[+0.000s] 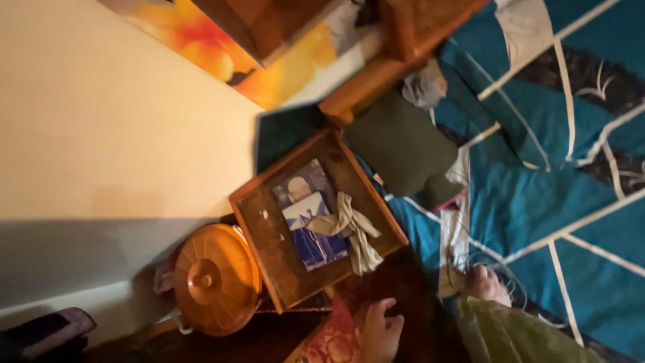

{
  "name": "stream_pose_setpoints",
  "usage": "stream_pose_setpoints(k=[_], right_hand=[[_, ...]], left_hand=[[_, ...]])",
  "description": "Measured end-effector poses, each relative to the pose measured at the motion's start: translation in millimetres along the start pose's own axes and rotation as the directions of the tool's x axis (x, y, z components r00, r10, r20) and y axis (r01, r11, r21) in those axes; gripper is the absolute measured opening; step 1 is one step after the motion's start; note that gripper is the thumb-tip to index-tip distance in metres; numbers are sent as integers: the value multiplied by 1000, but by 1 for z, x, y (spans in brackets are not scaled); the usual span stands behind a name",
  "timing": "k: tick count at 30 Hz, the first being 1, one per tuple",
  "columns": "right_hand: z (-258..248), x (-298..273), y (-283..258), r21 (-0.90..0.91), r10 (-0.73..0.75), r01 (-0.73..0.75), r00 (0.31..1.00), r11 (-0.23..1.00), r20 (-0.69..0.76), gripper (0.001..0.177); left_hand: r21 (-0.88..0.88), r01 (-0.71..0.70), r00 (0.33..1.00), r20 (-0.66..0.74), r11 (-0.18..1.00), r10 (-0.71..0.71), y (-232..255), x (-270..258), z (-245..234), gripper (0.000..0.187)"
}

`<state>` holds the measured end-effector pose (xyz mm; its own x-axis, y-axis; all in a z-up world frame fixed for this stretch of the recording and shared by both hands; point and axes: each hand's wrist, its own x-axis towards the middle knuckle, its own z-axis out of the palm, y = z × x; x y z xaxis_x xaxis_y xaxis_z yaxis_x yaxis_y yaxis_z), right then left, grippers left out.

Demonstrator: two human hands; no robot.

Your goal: Clean and organize several photo frames on a wooden headboard shelf.

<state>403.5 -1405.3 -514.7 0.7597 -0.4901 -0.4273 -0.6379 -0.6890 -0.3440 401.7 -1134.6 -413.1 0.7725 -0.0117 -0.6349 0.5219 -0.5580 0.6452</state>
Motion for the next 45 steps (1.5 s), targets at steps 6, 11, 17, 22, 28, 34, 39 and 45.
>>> stream_pose_setpoints(k=[6,11,17,22,28,34,39,45], right_hand=[[8,60,-35,361,113,-122,993,924,46,42],[-78,62,-157,605,-101,107,994,789,-43,42],[-138,-4,-285,922,-497,-201,793,332,352,31],[-81,-22,-353,877,-523,-297,714,377,466,37],[20,-20,-416,673,-587,290,765,681,264,62],[72,4,-382,649,-405,204,897,733,175,54],[43,20,-337,209,-278,330,929,920,-242,53],[69,58,-288,109,-188,204,972,973,-142,99]], left_hand=[[35,-46,999,5,998,45,-3,44,-17,48],[-387,-126,989,-117,913,87,-3,85,-26,63],[-865,190,980,140,465,-139,157,7,-143,71],[-985,-51,982,-20,164,186,93,48,-195,51],[-956,-251,949,-273,149,-159,57,102,-273,41],[-941,-308,951,-297,-138,-89,-67,244,-278,28],[-983,-153,870,-83,-105,-485,-67,276,-264,51],[-484,269,749,-439,833,-496,-113,256,-121,98]])
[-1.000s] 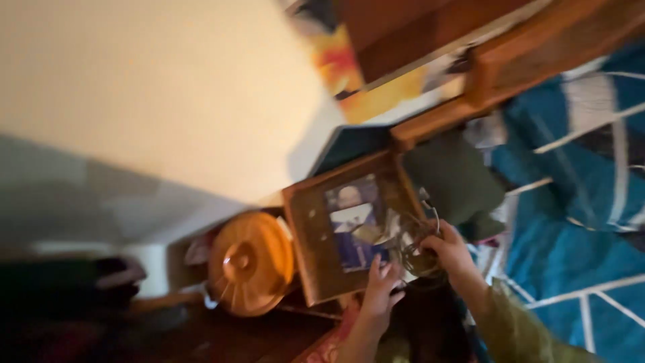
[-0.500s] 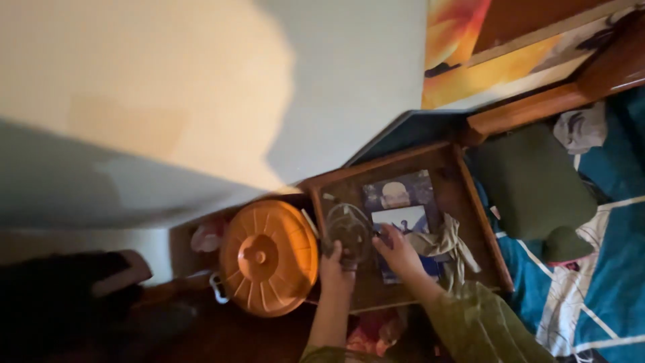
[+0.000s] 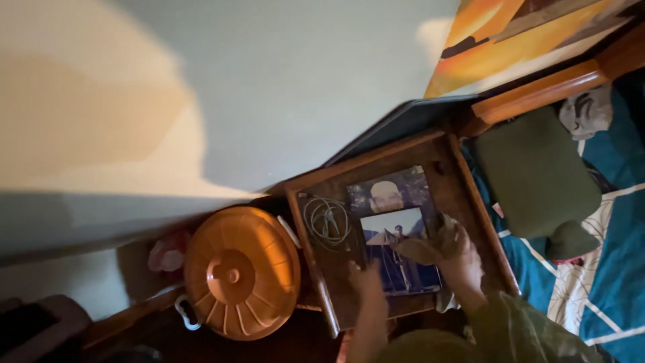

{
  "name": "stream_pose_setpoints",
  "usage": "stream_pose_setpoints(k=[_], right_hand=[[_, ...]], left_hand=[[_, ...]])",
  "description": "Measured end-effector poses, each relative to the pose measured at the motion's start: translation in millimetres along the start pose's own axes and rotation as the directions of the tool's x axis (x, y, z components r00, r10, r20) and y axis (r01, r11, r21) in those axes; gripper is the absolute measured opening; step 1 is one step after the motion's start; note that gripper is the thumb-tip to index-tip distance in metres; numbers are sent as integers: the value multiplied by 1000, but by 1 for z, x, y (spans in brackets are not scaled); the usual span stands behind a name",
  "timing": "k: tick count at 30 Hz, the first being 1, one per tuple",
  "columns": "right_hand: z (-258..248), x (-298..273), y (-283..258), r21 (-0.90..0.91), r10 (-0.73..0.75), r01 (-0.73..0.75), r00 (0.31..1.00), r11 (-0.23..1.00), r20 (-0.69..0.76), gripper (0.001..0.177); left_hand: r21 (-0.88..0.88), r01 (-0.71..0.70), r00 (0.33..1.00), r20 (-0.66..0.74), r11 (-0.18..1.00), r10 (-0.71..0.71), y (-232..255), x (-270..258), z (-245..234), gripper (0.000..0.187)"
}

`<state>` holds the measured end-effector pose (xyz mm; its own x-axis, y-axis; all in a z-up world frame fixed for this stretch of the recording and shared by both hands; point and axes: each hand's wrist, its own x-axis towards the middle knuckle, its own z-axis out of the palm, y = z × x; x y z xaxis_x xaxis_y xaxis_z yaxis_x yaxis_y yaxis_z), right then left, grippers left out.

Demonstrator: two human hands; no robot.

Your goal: Clean and organize several photo frames on a wooden headboard shelf.

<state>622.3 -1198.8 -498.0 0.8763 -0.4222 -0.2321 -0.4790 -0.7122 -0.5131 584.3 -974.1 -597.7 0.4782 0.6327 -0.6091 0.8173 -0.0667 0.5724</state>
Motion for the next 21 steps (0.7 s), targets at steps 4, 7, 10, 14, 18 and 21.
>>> stream_pose_setpoints(k=[4,7,10,14,18,21], right_hand=[[11,9,13,77,-25,19,997,997,67,113],[24,15,27,151,53,-70,992,986,114,114],[36,18,43,365,160,-238,960,900,231,85],[29,-6,52,766,103,-371,921,526,375,41],[-44,-35,22,865,53,-415,907,282,418,37],[-118,-64,-1,886,65,-415,909,206,411,45]], left_hand=[[380,-123,989,-30,917,145,77,-64,-19,100],[445,74,995,30,892,-98,111,-73,-38,106],[328,-36,981,193,944,-30,83,-49,-36,96],[-225,72,918,396,972,24,90,-69,-60,81],[-377,85,871,477,922,115,78,-92,-84,61],[-544,302,775,618,783,131,131,-168,-125,58]])
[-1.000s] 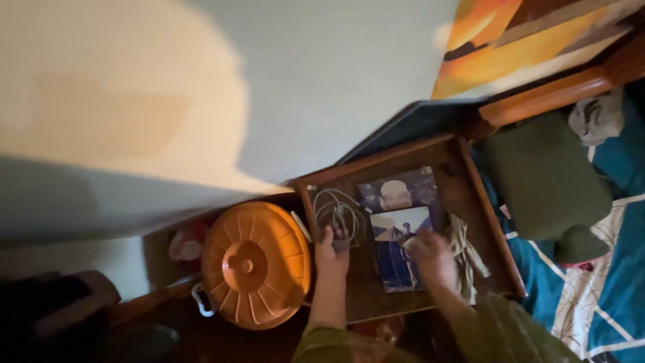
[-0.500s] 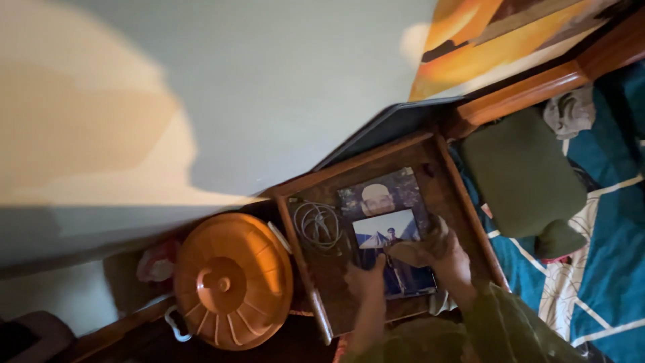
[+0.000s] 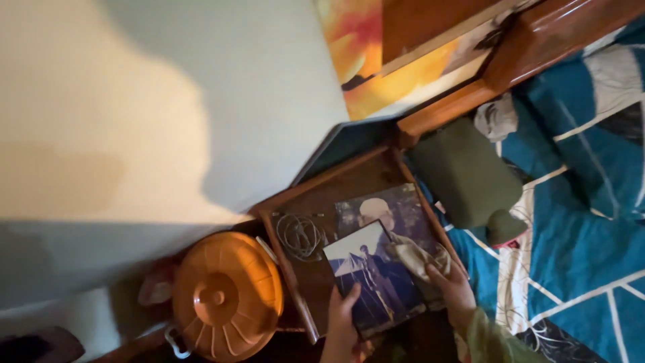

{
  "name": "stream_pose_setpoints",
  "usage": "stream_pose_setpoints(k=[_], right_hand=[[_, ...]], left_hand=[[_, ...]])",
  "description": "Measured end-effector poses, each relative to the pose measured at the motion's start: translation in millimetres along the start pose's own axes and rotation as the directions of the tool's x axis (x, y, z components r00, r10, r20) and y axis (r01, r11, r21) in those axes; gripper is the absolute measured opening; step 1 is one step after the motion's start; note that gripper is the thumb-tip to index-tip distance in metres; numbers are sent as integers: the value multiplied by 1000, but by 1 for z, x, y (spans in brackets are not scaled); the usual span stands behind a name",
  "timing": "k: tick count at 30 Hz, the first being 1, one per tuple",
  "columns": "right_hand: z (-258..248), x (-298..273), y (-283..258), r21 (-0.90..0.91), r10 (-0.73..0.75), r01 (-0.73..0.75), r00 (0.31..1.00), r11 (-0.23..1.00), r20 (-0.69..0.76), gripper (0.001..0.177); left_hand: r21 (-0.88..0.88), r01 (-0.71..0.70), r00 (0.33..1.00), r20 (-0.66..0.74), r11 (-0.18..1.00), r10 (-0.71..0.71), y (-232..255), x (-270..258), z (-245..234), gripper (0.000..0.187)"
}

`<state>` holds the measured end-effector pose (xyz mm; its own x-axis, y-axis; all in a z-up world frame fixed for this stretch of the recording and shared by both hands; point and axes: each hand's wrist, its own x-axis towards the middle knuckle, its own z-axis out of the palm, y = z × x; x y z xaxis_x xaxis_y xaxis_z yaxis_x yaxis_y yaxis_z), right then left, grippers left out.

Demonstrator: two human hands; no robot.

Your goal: Clean and organize several photo frames on a wooden headboard shelf.

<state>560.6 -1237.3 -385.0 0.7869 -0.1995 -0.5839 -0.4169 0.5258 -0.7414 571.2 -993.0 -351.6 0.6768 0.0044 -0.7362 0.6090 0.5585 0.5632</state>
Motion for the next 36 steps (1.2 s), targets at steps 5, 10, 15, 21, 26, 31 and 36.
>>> stream_pose_setpoints(k=[5,10,15,21,26,31,36], right_hand=[[-30,-47,-57,127,16,-9,999,992,-48,44],[-67,-85,-134,69,-144,146,989,987,-34,42],[-86,-130,-231,-252,-519,554,832,793,197,41],[-116,-177,-320,-584,-919,734,391,347,-54,37],[-90,-283,-382,-648,-971,728,220,224,-89,31],[-25,-301,-382,-780,-969,608,69,-148,239,45],[58,-327,-421,-644,-804,516,-167,-565,571,48]], left_hand=[[-129,21,995,96,991,-8,22,-63,43,56],[-168,30,893,448,985,49,41,-93,70,58],[-39,114,737,673,993,-59,48,-135,126,59],[-135,49,819,572,990,38,27,-181,192,51],[-156,-193,709,660,969,248,49,-238,259,38],[-173,-476,566,691,862,451,28,-246,301,29],[-145,-662,498,648,736,576,-6,-227,315,24]])
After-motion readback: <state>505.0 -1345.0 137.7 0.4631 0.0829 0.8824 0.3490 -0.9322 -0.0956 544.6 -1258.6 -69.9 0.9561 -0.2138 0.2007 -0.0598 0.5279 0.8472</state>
